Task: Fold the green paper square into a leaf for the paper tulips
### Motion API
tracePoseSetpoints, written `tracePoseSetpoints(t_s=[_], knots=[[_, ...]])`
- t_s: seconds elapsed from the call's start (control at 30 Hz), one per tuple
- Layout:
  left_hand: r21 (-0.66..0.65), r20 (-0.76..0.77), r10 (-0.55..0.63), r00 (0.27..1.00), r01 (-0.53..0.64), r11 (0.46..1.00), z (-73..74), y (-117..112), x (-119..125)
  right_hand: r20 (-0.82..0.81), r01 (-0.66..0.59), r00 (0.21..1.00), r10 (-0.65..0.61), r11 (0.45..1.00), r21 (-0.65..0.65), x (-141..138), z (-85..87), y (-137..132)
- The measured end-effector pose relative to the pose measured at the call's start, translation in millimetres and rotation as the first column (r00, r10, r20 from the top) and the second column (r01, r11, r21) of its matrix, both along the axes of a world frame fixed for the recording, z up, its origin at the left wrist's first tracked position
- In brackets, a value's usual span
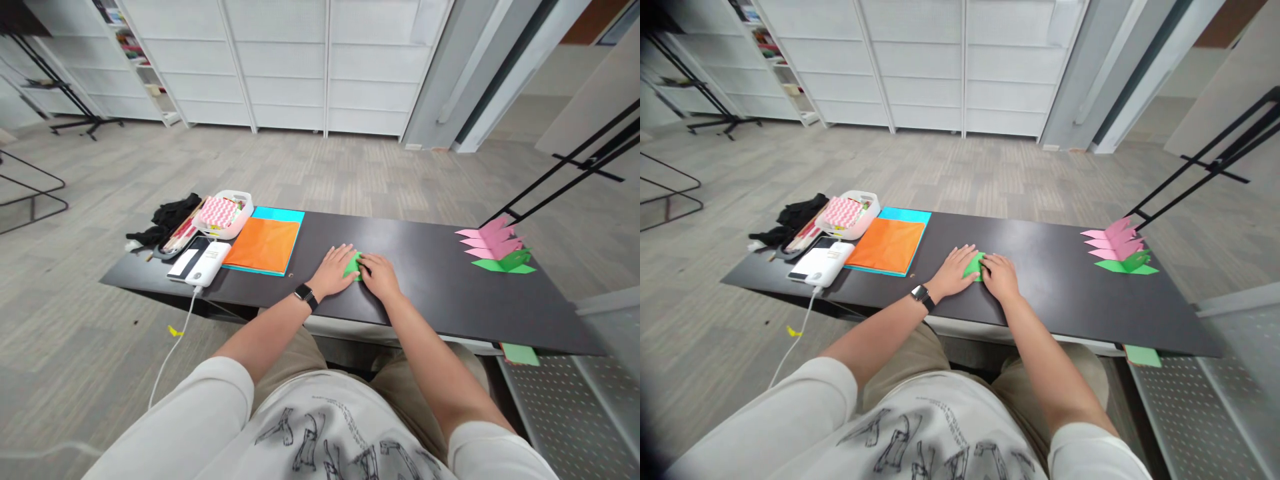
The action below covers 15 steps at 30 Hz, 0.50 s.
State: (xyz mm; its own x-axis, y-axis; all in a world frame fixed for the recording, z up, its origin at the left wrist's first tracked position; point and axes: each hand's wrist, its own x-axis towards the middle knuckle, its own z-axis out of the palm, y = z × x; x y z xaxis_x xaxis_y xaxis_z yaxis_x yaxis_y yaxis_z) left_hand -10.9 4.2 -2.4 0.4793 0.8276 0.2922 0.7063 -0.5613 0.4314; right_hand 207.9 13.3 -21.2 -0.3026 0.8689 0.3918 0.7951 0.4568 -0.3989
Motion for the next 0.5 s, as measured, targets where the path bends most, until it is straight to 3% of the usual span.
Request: tracePoseSetpoints(t_s=[0.1, 0.27, 0.5], knots=[[-0.047, 0.11, 0.06, 0.992, -0.055, 0.997, 2.5, 1, -9, -0.048, 0.011, 0.999, -0.011, 1.0, -0.004, 3, -9.3, 1], [-0.116, 0.142, -0.027, 0.99, 0.043, 0.992, 1.7, 0, -20, -0.077, 0.035, 0.996, -0.036, 0.999, -0.017, 8, -11.5, 3], [-0.01, 0.209, -0.007, 0.978, 0.009, 1.0, 6.3, -4, -28, -0.088, 0.063, 0.994, -0.069, 0.996, -0.068, 4, -5.8, 4]])
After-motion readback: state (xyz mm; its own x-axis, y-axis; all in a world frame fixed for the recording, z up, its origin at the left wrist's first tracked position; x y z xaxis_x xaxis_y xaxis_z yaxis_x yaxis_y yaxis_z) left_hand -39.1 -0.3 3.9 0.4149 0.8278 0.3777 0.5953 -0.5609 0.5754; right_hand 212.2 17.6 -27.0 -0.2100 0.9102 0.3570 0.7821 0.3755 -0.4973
